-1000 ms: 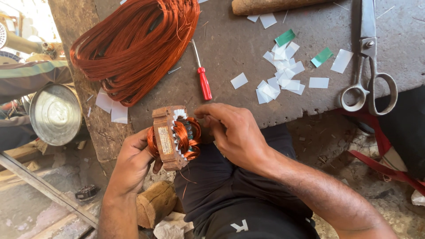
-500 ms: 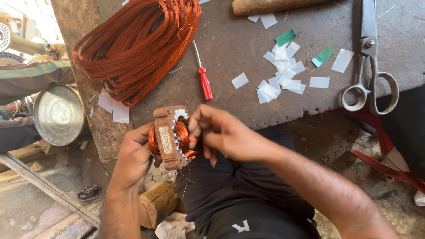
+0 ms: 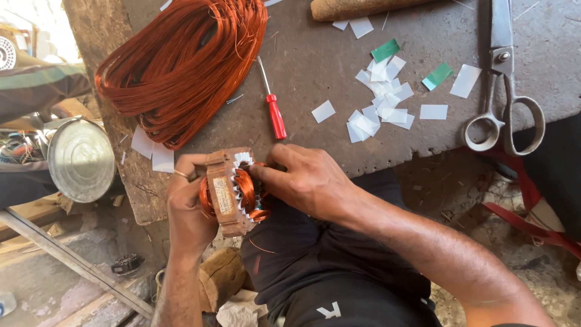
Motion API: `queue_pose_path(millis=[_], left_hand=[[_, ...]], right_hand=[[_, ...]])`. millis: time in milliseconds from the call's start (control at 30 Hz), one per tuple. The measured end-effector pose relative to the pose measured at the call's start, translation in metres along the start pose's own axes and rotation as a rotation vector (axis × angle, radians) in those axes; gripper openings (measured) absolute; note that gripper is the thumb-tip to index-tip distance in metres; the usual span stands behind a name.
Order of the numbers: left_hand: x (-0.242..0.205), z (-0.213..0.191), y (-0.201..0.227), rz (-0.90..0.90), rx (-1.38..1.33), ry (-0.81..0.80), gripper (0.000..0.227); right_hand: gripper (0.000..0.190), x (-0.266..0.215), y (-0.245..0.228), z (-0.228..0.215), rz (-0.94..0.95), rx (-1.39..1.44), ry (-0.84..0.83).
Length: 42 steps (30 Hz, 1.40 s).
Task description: The person winds enameled copper wire by hand around a bobbin coil held on their lap, pulling loops of wire from a large bundle on the bench. They cut strips of white insulating paper with scissors and fold the paper pieces into the wound coil as insulation between the wires.
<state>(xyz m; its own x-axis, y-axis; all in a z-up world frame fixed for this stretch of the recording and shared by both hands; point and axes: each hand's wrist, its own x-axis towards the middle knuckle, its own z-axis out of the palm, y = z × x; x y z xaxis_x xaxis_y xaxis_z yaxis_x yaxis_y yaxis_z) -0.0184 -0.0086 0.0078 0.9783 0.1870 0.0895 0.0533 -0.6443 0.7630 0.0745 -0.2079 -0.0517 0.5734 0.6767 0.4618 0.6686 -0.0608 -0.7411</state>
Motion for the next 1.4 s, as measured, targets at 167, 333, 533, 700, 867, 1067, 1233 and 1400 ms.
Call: queue_pose_path(millis=[167, 333, 533, 700, 867, 1067, 1233, 1400], left_hand=[[-0.004, -0.002, -0.011, 0.108, 0.158, -0.039, 0.023], [-0.008, -0.003, -0.017, 0.098, 0.201, -0.042, 0.023], [-0.009, -0.003, -0.020, 0.120, 0.202, -0.043, 0.029], [-0.014, 0.000, -0.024, 0.086, 0.185, -0.020, 0.034], [-0.015, -0.001, -0.026, 0.018, 0.125, -0.065, 0.026], [-0.012, 0.001, -0.020, -0.033, 0.074, -0.051, 0.030], [-0.010, 0.001, -0.016, -0.007, 0.084, -0.080, 0.032], [-0.009, 0.001, -0.010, -0.052, 0.104, -0.093, 0.036]], right_hand=[[0.033, -0.001, -0.004, -0.002, 0.108, -0.028, -0.035], [0.033, -0.001, -0.005, 0.001, 0.141, -0.006, -0.016], [0.033, 0.002, -0.005, 0.001, 0.172, 0.007, -0.002], [0.030, -0.001, -0.004, 0.004, 0.183, 0.013, 0.042], [0.029, 0.002, -0.006, -0.002, 0.178, 0.021, -0.006], [0.027, 0.000, -0.003, 0.003, 0.178, 0.014, 0.026], [0.028, 0.006, -0.006, -0.005, 0.184, 0.007, -0.024], [0.024, 0.002, 0.000, 0.005, 0.202, 0.022, -0.022]])
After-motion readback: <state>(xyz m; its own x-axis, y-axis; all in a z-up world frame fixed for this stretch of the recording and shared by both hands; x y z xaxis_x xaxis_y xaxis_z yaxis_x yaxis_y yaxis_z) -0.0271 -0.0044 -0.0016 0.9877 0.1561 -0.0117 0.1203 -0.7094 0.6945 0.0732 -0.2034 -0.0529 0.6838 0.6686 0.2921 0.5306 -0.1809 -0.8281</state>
